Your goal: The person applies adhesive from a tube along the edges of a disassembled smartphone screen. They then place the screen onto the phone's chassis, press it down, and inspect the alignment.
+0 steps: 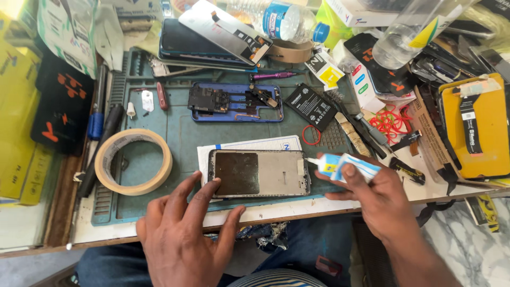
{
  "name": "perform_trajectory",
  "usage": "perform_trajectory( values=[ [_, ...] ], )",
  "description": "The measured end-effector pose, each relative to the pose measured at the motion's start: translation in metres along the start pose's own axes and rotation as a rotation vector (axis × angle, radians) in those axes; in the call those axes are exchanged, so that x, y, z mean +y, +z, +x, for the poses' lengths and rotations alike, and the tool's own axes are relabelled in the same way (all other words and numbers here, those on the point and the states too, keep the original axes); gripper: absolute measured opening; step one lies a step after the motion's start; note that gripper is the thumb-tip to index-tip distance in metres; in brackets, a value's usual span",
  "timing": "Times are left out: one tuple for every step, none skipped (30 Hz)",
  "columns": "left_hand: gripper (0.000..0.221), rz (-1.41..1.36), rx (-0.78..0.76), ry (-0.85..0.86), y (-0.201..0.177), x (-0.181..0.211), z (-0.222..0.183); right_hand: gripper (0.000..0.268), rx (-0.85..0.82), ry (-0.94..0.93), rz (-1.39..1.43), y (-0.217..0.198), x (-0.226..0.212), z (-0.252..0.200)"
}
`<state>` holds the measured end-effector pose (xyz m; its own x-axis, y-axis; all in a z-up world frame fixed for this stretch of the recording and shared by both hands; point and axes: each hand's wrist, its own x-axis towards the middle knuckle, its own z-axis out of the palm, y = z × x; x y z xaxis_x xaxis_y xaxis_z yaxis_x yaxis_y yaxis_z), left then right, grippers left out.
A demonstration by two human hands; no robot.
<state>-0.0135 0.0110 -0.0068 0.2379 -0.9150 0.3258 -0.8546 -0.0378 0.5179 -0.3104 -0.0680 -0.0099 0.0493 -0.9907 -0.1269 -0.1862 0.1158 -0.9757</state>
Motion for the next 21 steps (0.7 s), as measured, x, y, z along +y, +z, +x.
perform_trajectory(
  values=[
    [0.059,0.001,0.004,0.012,-0.001,0.0,-0.001,0.039,-0.012,0.017,0.056,0.004,-0.002,0.002],
    [0.061,0.0,0.012,0.021,-0.001,0.0,-0.003,0.039,-0.027,0.033,0.109,0.008,-0.004,0.005],
    [0.062,-0.001,0.019,0.031,-0.001,0.0,-0.004,0.038,-0.043,0.048,0.161,0.011,-0.006,0.008],
    [0.064,0.003,0.033,0.039,0.0,0.0,-0.005,0.038,-0.049,0.039,0.176,0.015,-0.008,0.011],
    [0.066,0.008,0.047,0.048,0.002,0.0,-0.006,0.037,-0.055,0.03,0.19,0.018,-0.009,0.014],
    [0.069,0.013,0.061,0.055,0.003,0.0,-0.007,0.037,-0.063,0.022,0.205,0.021,-0.012,0.017],
    [0.07,0.018,0.051,0.057,0.003,0.001,-0.008,0.038,-0.059,0.016,0.174,0.024,-0.015,0.02],
    [0.071,0.022,0.04,0.061,0.004,0.001,-0.009,0.039,-0.053,0.012,0.144,0.026,-0.019,0.025],
    [0.072,0.026,0.028,0.064,0.004,0.002,-0.009,0.041,-0.047,0.008,0.114,0.028,-0.023,0.03],
    [0.073,0.019,0.025,0.069,0.005,0.002,-0.01,0.042,-0.055,-0.006,0.091,0.029,-0.027,0.036],
    [0.074,0.011,0.021,0.075,0.005,0.002,-0.01,0.043,-0.064,-0.019,0.067,0.03,-0.031,0.043],
    [0.075,0.003,0.02,0.08,0.005,0.003,-0.01,0.045,-0.072,-0.035,0.042,0.031,-0.035,0.048],
    [0.078,-0.005,0.016,0.087,0.004,0.003,-0.01,0.046,-0.08,-0.046,0.014,0.032,-0.037,0.053],
    [0.081,-0.012,0.012,0.092,0.004,0.003,-0.011,0.047,-0.088,-0.055,-0.015,0.034,-0.038,0.058],
    [0.085,-0.02,0.007,0.097,0.004,0.003,-0.011,0.048,-0.095,-0.065,-0.044,0.035,-0.04,0.063],
    [0.089,-0.02,-0.041,0.078,0.003,0.001,-0.009,0.047,-0.08,-0.084,-0.054,0.034,-0.041,0.065],
    [0.093,-0.02,-0.089,0.06,0.001,-0.002,-0.006,0.046,-0.064,-0.103,-0.064,0.033,-0.041,0.066],
    [0.098,-0.02,-0.139,0.04,-0.001,-0.004,-0.003,0.045,-0.049,-0.121,-0.075,0.032,-0.041,0.068],
    [0.098,-0.024,-0.143,0.066,-0.003,-0.005,0.001,0.043,-0.001,-0.16,-0.103,0.03,-0.039,0.068],
    [0.098,-0.029,-0.149,0.09,-0.006,-0.007,0.006,0.042,0.046,-0.197,-0.133,0.027,-0.037,0.067],
    [0.098,-0.034,-0.155,0.115,-0.008,-0.007,0.011,0.041,0.094,-0.234,-0.162,0.025,-0.033,0.065]
  ],
)
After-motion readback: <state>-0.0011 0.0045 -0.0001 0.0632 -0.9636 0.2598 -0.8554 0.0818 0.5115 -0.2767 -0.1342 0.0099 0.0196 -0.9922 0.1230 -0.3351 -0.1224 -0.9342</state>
